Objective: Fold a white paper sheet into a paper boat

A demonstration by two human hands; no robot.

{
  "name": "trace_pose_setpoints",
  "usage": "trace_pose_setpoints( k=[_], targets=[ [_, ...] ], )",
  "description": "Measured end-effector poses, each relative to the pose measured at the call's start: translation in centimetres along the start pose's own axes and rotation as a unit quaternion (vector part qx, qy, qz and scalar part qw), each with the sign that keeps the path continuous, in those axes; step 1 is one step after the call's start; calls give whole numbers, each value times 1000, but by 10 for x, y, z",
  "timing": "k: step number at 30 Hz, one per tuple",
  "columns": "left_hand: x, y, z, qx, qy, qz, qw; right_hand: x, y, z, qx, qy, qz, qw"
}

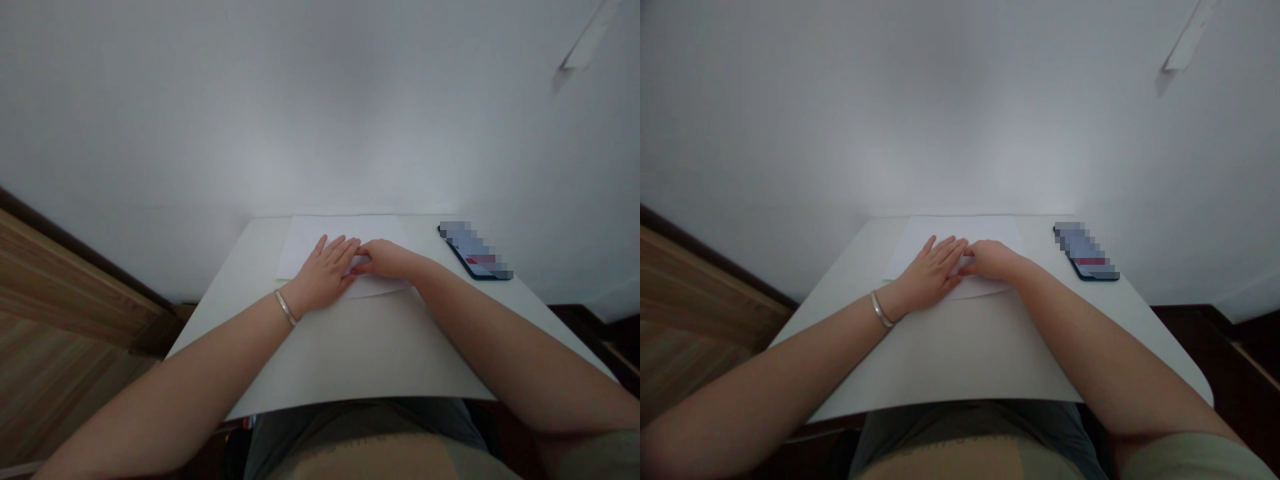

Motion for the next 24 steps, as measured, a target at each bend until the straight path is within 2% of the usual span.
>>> trace_pose_setpoints(
  k=[2, 6, 11, 17, 24],
  targets=[
    [-3, 7, -1, -34, -15, -3, 999, 0, 0, 0, 4, -9, 7, 1000],
    [-9, 11, -2, -71, -35, -21, 997, 6, -1, -1, -3, 25, -7, 1000],
    [-11, 10, -2, -79, -37, -30, 996, 15, -9, -6, -39, 81, -28, 996],
    [-11, 9, -2, -84, -39, -31, 995, 17, -12, -11, -65, 130, 7, 989],
    [-9, 9, -2, -81, -33, -29, 996, 11, 0, -6, 17, 107, 12, 994]
  ],
)
Point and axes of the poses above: each hand's wrist, its own z-axis towards the middle knuckle, its own y-axis out of the palm, x = y × z, the point moved 1 cm from there along z, towards the middle knuckle, and after that the axes turned 1 degree about x, right-handed, at the moved point
